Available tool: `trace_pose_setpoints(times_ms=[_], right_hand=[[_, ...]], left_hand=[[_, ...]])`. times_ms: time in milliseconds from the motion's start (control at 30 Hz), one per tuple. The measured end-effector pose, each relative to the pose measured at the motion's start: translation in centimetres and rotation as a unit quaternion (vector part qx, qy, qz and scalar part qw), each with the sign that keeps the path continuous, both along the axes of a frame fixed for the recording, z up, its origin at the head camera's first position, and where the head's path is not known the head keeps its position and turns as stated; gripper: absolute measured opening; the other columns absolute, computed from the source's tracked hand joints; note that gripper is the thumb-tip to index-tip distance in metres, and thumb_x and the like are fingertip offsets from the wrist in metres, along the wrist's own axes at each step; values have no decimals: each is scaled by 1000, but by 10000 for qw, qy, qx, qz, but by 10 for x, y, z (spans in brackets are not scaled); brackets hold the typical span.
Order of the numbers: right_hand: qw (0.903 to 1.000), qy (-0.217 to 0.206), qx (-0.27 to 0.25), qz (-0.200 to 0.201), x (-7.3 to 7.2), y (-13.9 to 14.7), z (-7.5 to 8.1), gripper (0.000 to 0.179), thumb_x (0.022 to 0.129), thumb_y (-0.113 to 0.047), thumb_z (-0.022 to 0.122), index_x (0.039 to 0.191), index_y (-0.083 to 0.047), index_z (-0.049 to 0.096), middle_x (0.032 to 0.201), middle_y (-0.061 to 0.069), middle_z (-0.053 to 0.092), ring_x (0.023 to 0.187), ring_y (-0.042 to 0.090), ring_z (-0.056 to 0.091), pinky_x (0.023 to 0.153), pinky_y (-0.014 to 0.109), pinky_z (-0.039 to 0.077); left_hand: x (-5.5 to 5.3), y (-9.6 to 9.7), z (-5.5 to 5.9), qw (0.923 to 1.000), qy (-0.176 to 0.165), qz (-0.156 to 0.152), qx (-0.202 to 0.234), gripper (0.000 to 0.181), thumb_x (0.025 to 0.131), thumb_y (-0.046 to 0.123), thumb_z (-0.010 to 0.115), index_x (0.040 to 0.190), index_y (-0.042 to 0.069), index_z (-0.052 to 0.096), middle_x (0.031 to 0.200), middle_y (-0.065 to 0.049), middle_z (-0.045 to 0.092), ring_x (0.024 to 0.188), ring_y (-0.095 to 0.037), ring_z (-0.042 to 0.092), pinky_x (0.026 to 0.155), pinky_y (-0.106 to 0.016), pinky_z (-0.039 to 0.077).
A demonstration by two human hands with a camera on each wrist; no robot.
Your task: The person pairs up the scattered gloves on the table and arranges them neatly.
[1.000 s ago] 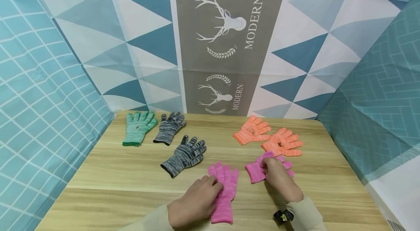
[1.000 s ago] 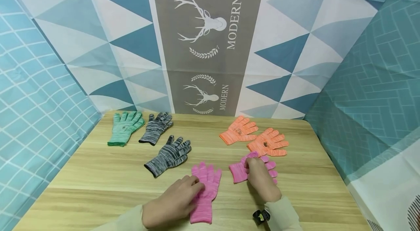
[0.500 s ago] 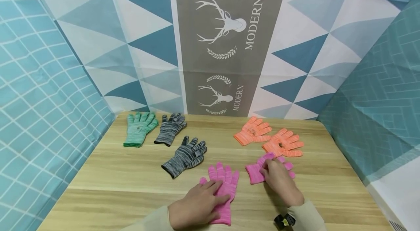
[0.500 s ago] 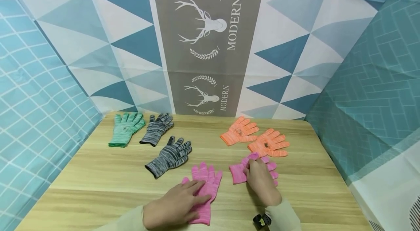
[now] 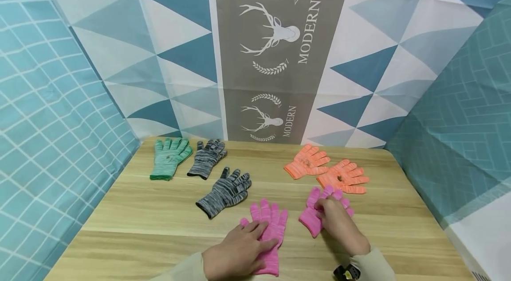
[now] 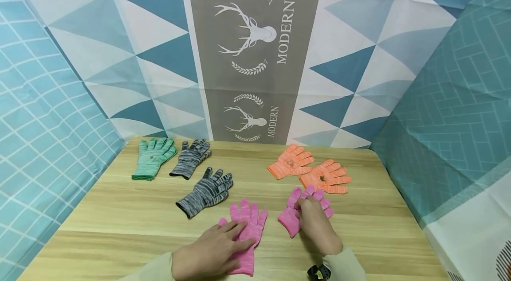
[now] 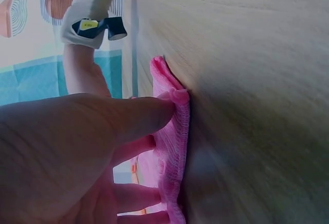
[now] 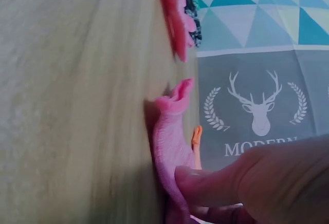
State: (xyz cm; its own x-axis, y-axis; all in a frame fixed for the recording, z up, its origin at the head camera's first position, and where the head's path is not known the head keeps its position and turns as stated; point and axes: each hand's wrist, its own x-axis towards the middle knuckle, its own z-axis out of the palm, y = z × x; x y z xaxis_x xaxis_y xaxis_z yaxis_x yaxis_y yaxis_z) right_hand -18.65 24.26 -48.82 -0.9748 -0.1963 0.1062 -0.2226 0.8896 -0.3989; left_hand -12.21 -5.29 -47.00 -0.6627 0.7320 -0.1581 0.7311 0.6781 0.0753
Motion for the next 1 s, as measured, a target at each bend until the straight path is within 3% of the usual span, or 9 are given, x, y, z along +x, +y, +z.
trace_pose_setpoints(times_ms=[133,300,467,700,1000], right_hand=[[9999,63,-98,5,-1,0,-1,17,81,13,74,84,-4,76,83,5,70,81,19,65,72,37,57],[9991,-82,-413,2,-2,-1,-1,30,76,24,66,84,-2,78,85,8,77,81,19,71,68,33,61],[9987,-89,-496,-52,-1,-1,-2,33,75,26,64,82,-3,78,84,7,77,83,20,73,70,33,62],[9983,238,-491,180,4,-3,-1,29,76,23,71,79,-5,77,79,4,75,79,19,73,68,29,61],[9937,948,-279,532,6,-7,9,25,78,16,78,77,-9,78,78,0,72,76,14,68,70,25,59]], left_hand=[[0,-2,-1,9996,-191,87,191,63,97,53,64,155,42,44,161,-6,44,145,-29,44,104,-57,51],[2,-8,-4,9973,67,89,726,68,93,48,71,154,30,46,158,-10,46,142,-35,47,102,-56,52],[1,-22,-1,9911,-182,489,1222,62,95,41,69,151,24,52,158,-11,47,145,-39,44,106,-58,49],[-3,-42,3,9763,-242,1148,1819,63,91,39,75,147,15,57,154,-17,50,142,-46,45,107,-64,45],[-3,-58,-2,9674,-71,1264,2195,60,90,35,77,141,9,60,150,-23,53,139,-51,46,109,-67,42]])
